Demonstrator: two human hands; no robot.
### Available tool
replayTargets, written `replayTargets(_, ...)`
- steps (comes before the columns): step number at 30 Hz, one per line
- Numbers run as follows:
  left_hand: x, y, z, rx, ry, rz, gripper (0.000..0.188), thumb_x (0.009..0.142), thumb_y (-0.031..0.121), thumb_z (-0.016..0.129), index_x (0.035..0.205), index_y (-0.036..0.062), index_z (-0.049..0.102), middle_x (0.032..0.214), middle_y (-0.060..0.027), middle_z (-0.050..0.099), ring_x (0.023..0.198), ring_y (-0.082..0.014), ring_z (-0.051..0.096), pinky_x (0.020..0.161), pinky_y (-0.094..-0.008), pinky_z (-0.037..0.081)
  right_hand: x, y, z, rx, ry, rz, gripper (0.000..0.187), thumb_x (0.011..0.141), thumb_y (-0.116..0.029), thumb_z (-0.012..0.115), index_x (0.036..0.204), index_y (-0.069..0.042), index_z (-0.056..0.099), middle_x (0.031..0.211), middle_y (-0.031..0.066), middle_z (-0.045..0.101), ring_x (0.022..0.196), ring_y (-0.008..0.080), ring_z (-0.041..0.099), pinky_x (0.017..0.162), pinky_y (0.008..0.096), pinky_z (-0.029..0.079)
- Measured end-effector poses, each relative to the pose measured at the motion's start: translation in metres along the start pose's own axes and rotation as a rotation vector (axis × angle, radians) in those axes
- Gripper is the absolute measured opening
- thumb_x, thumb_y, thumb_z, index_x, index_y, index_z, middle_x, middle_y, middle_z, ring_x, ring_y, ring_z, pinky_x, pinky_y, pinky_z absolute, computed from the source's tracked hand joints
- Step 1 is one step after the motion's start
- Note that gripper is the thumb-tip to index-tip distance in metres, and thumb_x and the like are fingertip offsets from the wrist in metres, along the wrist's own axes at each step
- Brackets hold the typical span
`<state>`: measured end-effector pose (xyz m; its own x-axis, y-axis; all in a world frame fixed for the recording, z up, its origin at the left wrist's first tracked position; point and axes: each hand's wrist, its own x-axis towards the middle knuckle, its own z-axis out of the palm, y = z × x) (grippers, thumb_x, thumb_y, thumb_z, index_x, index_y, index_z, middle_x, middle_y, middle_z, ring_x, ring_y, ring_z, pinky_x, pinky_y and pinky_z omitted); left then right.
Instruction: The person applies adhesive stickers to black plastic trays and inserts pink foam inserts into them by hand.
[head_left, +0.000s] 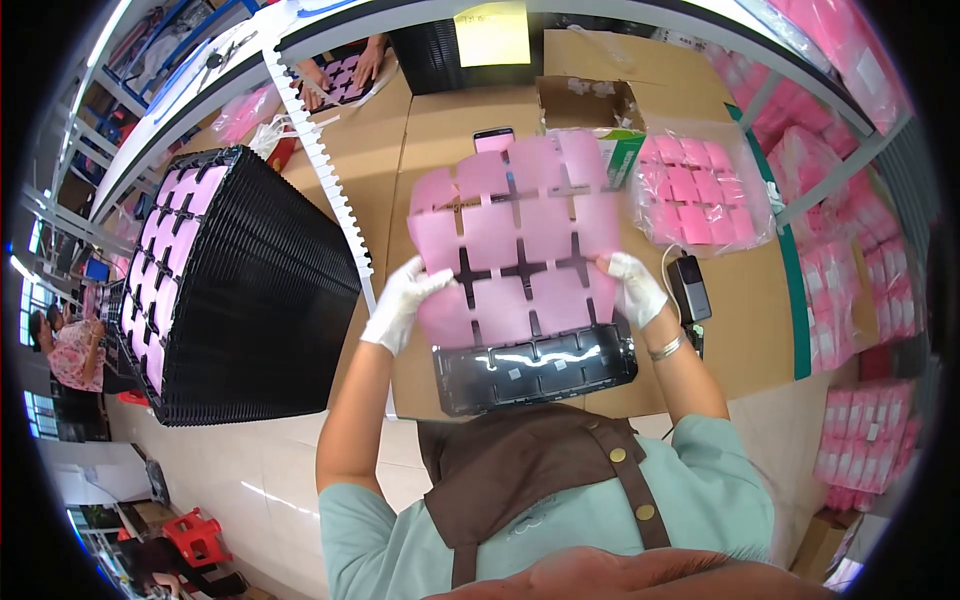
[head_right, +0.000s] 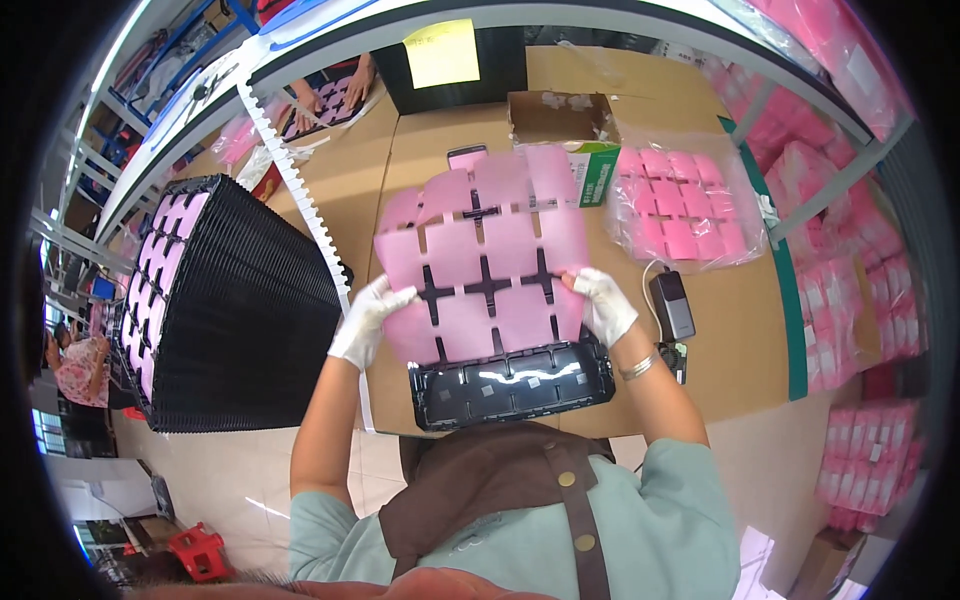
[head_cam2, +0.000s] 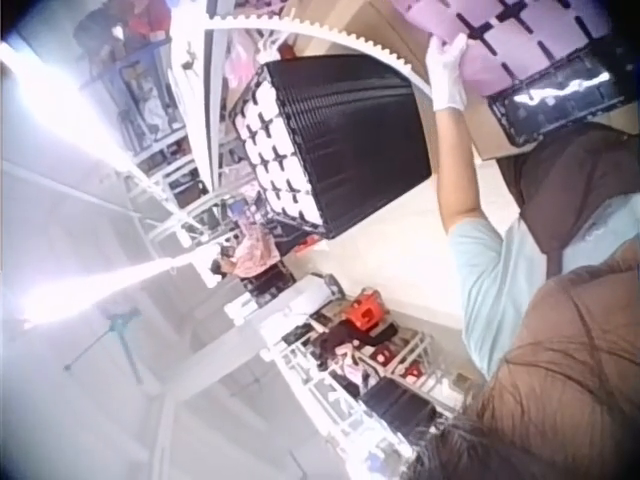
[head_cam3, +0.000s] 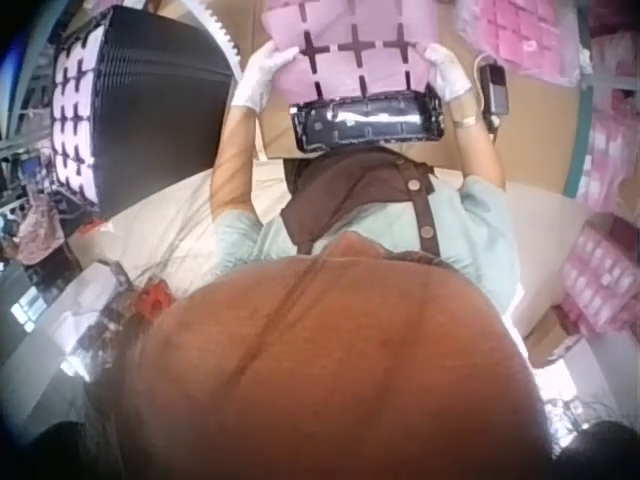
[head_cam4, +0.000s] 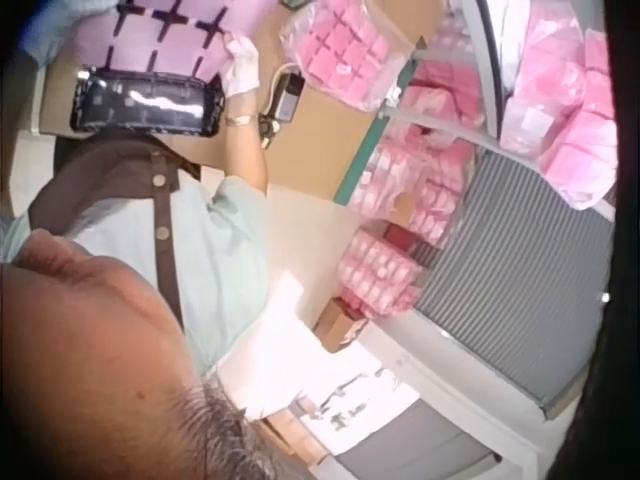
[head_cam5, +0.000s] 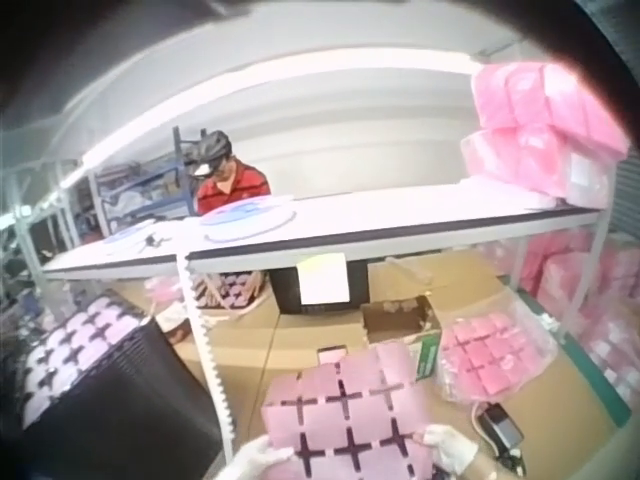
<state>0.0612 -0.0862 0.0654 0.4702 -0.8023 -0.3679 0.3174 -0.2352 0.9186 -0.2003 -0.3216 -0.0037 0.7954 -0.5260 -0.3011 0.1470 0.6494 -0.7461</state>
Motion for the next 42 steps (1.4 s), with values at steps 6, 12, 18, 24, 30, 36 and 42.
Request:
replayTargets(6,-0.003,-0.068,-0.003,-0.074,0.068,-0.206,0.026,0.087,0.015,0.066,0.109,0.0046,0.06,0.089,-0.0029,0.065,0.079,-0.0099,0.061,0.073,-0.024,0.048,-0.018,0.042,-0.019,-0.076,0.163,0.197,0.013,0.087,-0.007,0.063,0.098,-0.001,0.062,0.09,0.0059,0.065,0.082,0.0157,0.064,0.076,0.0312,0.054)
replayTargets(12,-0.015,-0.1,0.002,-0.018,0.188,-0.301,0.043,0.091,0.027,0.061,0.124,0.0013,0.052,0.095,-0.0052,0.064,0.086,-0.013,0.06,0.079,-0.0274,0.047,-0.033,0.071,-0.045,-0.162,0.271,0.262,0.013,0.087,-0.011,0.065,0.097,-0.004,0.061,0.083,0.0019,0.062,0.073,0.0127,0.061,0.064,0.0276,0.051)
replayTargets(18,-0.054,-0.145,0.005,0.085,0.387,-0.157,0.065,0.087,0.027,0.065,0.14,0.0021,0.036,0.096,-0.0068,0.064,0.089,-0.0146,0.06,0.082,-0.0275,0.046,-0.064,0.044,-0.027,-0.513,0.434,0.289,0.032,0.082,-0.012,0.069,0.107,0.0,0.053,0.075,-0.0016,0.055,0.065,0.0085,0.052,0.058,0.0234,0.043)
replayTargets(24,-0.07,-0.171,0.013,0.234,0.482,-0.056,0.063,0.081,0.013,0.07,0.135,-0.0002,0.042,0.078,-0.0031,0.06,0.074,-0.011,0.057,0.07,-0.026,0.048,-0.071,0.055,-0.038,-0.638,0.47,0.18,0.036,0.08,0.001,0.065,0.112,0.002,0.05,0.07,-0.0023,0.054,0.062,0.006,0.048,0.058,0.0206,0.04)
replayTargets(30,-0.084,-0.177,0.017,0.271,0.54,-0.085,0.062,0.082,0.015,0.07,0.135,0.0011,0.042,0.077,-0.0038,0.06,0.072,-0.011,0.058,0.069,-0.0259,0.049,-0.077,0.062,-0.035,-0.767,0.489,0.193,0.035,0.08,-0.003,0.067,0.111,0.001,0.051,0.069,-0.0023,0.054,0.062,0.0062,0.049,0.055,0.0206,0.04)
replayTargets(36,-0.094,-0.163,0.03,0.277,0.489,-0.154,0.062,0.082,0.014,0.07,0.136,0.0032,0.042,0.073,-0.0032,0.058,0.062,-0.0093,0.056,0.057,-0.0249,0.049,-0.093,0.067,-0.047,-0.836,0.486,0.193,0.034,0.079,-0.001,0.068,0.109,0.004,0.051,0.069,-0.0005,0.056,0.061,0.007,0.052,0.056,0.0216,0.043)
replayTargets(42,-0.093,-0.184,0.024,0.215,0.506,-0.076,0.062,0.083,0.013,0.069,0.136,0.0017,0.04,0.071,-0.0027,0.057,0.058,-0.0085,0.056,0.049,-0.0246,0.05,-0.101,0.064,-0.04,-0.821,0.524,0.182,0.033,0.08,-0.002,0.067,0.108,0.003,0.051,0.069,0.0006,0.056,0.059,0.0072,0.052,0.049,0.0223,0.042)
